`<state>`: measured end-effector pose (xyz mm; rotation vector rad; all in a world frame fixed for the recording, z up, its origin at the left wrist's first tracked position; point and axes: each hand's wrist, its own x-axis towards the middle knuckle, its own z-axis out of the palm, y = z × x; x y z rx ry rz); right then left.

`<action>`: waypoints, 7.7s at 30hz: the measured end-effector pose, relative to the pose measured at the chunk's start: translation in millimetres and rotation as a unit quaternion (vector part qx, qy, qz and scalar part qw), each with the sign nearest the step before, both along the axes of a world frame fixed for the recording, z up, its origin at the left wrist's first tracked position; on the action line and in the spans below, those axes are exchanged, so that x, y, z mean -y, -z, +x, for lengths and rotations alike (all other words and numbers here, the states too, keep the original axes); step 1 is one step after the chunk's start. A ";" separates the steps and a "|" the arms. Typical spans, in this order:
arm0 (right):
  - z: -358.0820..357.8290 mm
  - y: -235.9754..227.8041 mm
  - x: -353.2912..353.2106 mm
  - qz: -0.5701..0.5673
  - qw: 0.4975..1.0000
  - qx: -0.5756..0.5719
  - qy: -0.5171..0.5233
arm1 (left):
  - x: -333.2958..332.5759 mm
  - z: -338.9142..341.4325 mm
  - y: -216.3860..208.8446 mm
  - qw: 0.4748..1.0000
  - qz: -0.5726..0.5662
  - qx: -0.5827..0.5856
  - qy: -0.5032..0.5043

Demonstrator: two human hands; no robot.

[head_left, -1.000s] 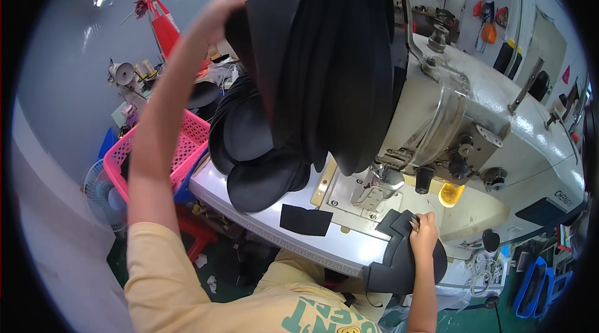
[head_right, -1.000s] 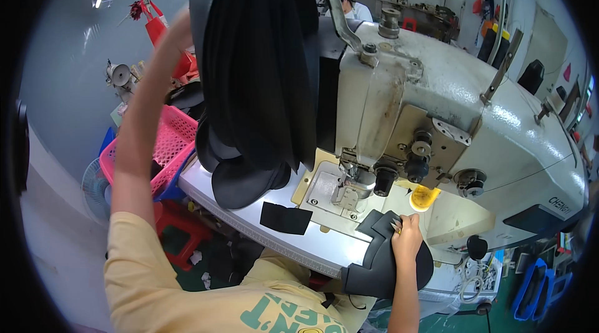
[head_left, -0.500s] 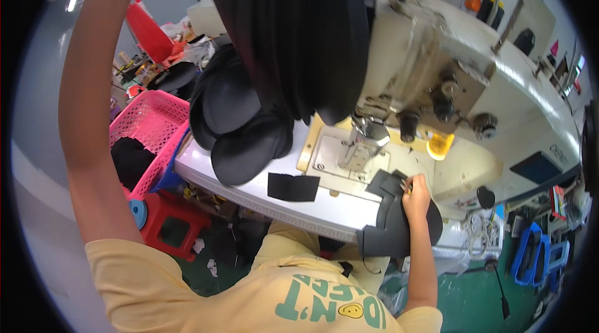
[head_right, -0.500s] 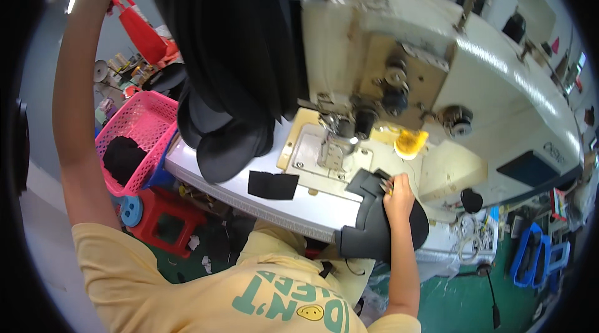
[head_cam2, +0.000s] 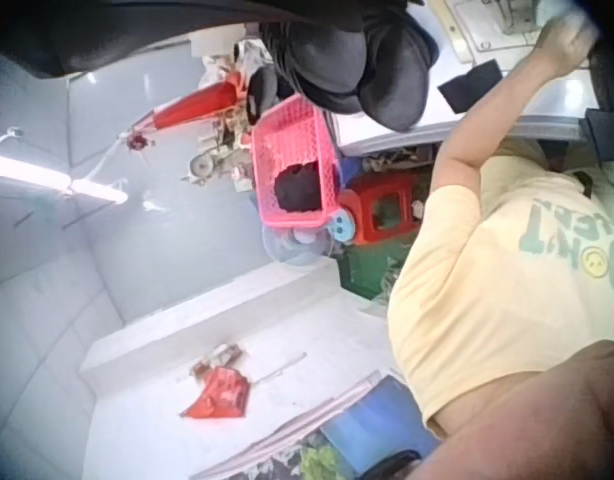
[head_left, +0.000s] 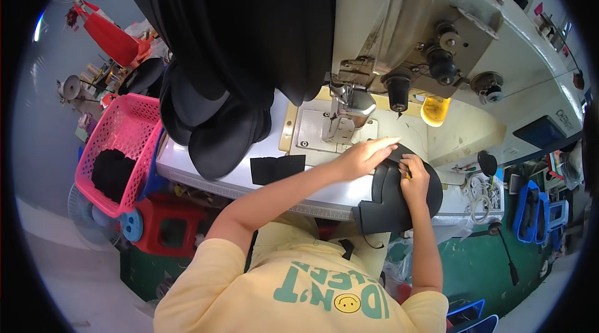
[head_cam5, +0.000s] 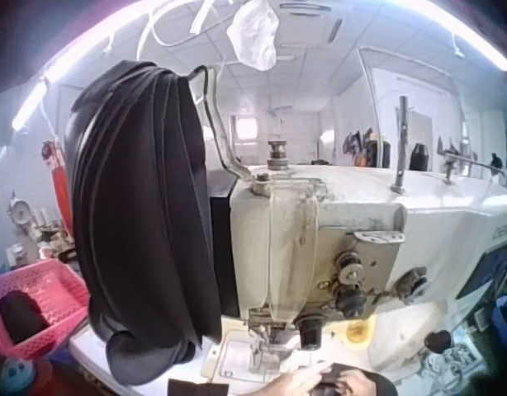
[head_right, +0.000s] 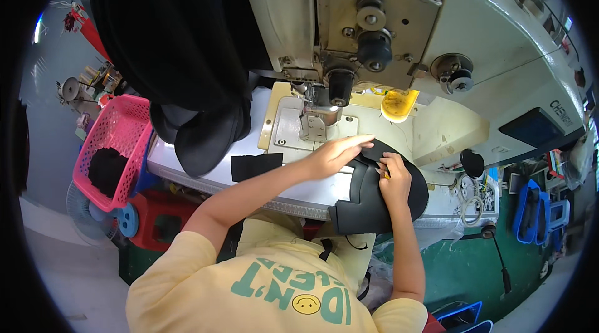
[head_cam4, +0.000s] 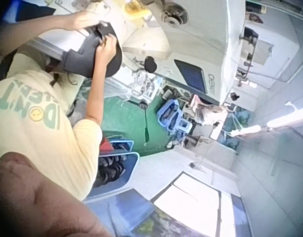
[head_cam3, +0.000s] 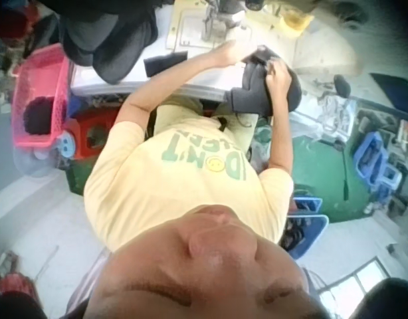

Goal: The person stitches fabric pieces together using a sewing machine, trims them with snips, and retrieves additional fabric pieces from a basket to sew.

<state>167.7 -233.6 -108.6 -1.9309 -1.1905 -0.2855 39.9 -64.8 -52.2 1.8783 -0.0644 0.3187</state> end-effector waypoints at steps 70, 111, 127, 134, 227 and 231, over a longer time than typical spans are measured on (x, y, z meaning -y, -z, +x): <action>9.7 -99.0 -101.0 -0.057 0.983 -0.142 -0.099 | -123.8 -38.4 -42.9 0.935 -0.257 -0.200 -0.138; -15.7 -120.3 -100.3 -0.062 0.981 0.129 -0.127 | -95.3 -40.4 -21.9 0.826 0.390 0.278 -0.297; -83.0 -106.1 -88.0 -0.201 0.939 0.211 -0.184 | -103.0 -79.4 -45.8 0.725 0.612 0.236 -0.212; -56.9 -135.5 -72.9 -0.072 0.977 0.074 -0.185 | -112.9 -90.2 -86.9 0.847 0.516 0.011 -0.132; -42.6 -111.0 -79.9 0.118 0.935 0.251 -0.220 | -69.9 -65.4 -47.5 0.719 0.521 0.396 -0.236; -44.0 -114.7 -81.7 0.107 0.939 0.240 -0.220 | -72.0 -63.9 -46.2 0.731 0.499 0.397 -0.242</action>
